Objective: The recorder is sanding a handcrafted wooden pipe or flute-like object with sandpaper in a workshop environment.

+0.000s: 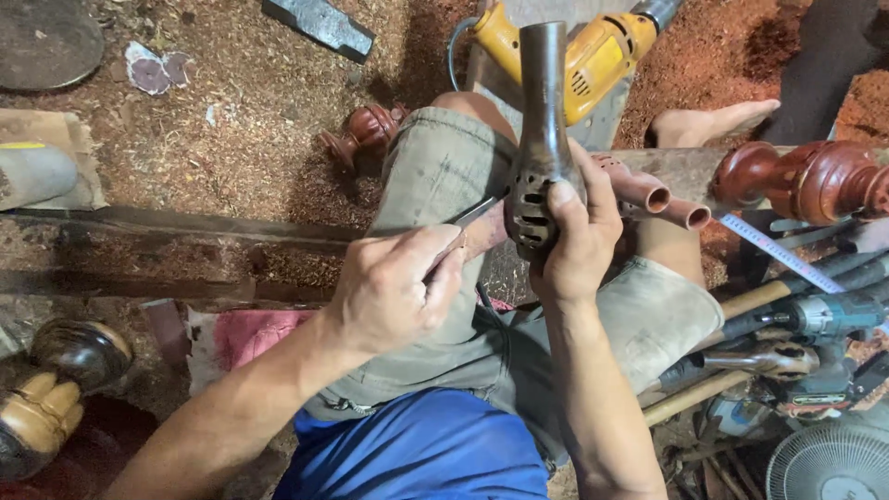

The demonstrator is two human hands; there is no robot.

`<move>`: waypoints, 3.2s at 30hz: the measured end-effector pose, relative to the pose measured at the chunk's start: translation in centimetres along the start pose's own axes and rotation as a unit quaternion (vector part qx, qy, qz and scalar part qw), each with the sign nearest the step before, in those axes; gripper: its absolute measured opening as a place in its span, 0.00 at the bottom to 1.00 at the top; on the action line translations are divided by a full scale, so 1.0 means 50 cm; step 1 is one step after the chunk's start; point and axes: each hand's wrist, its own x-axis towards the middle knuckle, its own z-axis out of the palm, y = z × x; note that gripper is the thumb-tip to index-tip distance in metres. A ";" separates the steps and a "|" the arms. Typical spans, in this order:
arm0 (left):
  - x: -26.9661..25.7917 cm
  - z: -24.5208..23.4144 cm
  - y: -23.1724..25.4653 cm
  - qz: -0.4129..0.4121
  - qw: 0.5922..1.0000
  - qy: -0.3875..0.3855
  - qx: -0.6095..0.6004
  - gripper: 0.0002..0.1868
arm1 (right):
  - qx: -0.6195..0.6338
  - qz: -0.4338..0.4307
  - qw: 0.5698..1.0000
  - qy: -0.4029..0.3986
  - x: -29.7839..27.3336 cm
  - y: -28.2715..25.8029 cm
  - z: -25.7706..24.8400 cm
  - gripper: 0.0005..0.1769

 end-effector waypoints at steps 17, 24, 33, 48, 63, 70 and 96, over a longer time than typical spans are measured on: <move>0.026 -0.001 0.002 -0.039 0.997 -0.004 -0.073 0.07 | -0.154 -0.033 0.987 -0.023 -0.032 -0.030 0.004 0.35; 0.018 0.001 0.022 -0.025 0.999 -0.004 0.030 0.06 | -0.241 -0.056 0.968 -0.051 -0.046 -0.060 0.025 0.37; 0.007 -0.157 0.058 -0.027 0.970 0.085 0.225 0.16 | 0.243 0.109 0.963 -0.035 -0.029 -0.106 -0.070 0.44; -0.042 -0.045 -0.063 0.047 0.960 0.005 0.276 0.14 | 0.252 0.100 0.961 -0.056 -0.078 -0.107 -0.062 0.48; 0.048 -0.086 0.002 -0.009 0.979 -0.045 0.201 0.11 | 0.501 0.224 0.830 -0.101 -0.092 -0.035 -0.061 0.58; 0.025 -0.081 -0.037 -0.202 0.968 -0.036 0.142 0.07 | 0.592 0.158 0.769 -0.182 -0.089 0.002 -0.050 0.48; 0.023 -0.002 0.095 -0.062 0.992 -0.112 -0.011 0.07 | 0.237 0.115 0.959 -0.102 -0.070 -0.066 -0.044 0.52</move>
